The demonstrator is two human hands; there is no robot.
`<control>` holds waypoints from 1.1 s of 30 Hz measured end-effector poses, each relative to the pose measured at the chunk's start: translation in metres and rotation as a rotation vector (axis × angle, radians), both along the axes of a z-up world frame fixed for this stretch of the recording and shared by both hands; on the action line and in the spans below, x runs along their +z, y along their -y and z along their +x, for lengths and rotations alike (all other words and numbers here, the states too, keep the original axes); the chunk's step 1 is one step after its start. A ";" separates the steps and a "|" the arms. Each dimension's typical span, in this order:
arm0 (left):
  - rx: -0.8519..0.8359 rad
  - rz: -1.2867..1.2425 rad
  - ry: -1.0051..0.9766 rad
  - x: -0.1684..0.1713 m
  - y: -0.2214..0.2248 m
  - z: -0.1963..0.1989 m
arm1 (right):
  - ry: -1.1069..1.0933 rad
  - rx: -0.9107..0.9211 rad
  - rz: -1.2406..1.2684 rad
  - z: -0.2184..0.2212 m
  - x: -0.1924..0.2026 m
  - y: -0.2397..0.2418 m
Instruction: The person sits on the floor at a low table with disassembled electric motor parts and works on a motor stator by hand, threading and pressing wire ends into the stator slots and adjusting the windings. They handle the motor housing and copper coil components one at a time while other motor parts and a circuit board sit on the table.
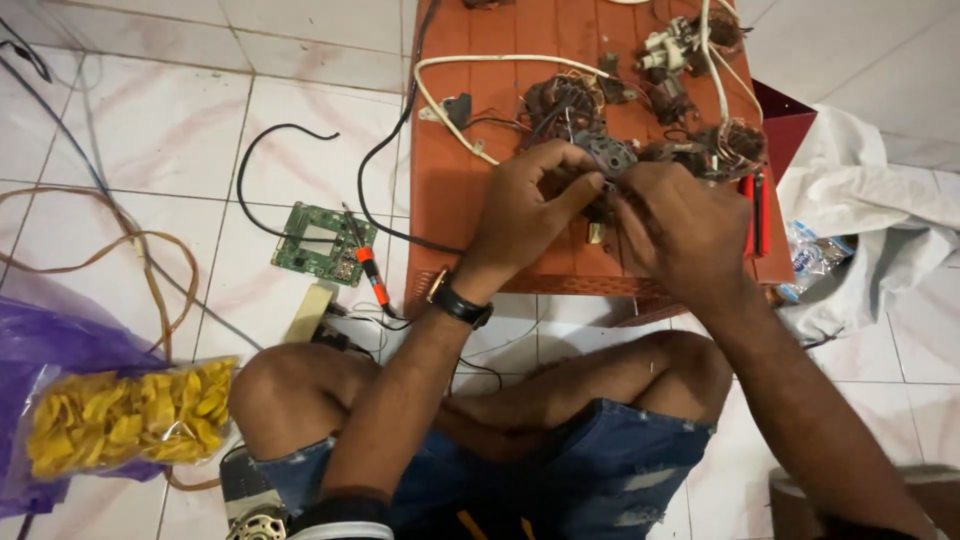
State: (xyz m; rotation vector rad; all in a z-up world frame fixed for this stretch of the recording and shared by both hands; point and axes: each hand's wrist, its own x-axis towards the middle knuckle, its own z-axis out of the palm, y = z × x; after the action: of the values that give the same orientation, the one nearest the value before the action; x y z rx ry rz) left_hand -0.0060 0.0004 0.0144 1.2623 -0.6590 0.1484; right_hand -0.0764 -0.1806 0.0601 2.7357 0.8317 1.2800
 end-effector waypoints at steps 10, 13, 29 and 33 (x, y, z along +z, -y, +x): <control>-0.010 0.001 0.006 -0.007 0.002 0.005 | 0.043 0.033 0.033 0.008 0.001 -0.009; -0.036 -0.024 0.015 -0.004 0.001 0.003 | -0.020 0.033 0.079 0.007 0.000 -0.011; 0.095 0.077 0.241 -0.008 -0.001 0.005 | -1.085 0.131 1.562 0.004 -0.009 -0.017; -0.022 -0.038 0.117 -0.012 0.002 0.008 | -0.265 -0.055 0.396 -0.010 -0.010 -0.013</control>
State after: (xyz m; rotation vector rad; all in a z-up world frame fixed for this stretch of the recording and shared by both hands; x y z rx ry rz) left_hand 0.0022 -0.0015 0.0023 1.2155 -0.7671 0.2167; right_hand -0.0863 -0.1673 0.0503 3.2676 0.5546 1.2003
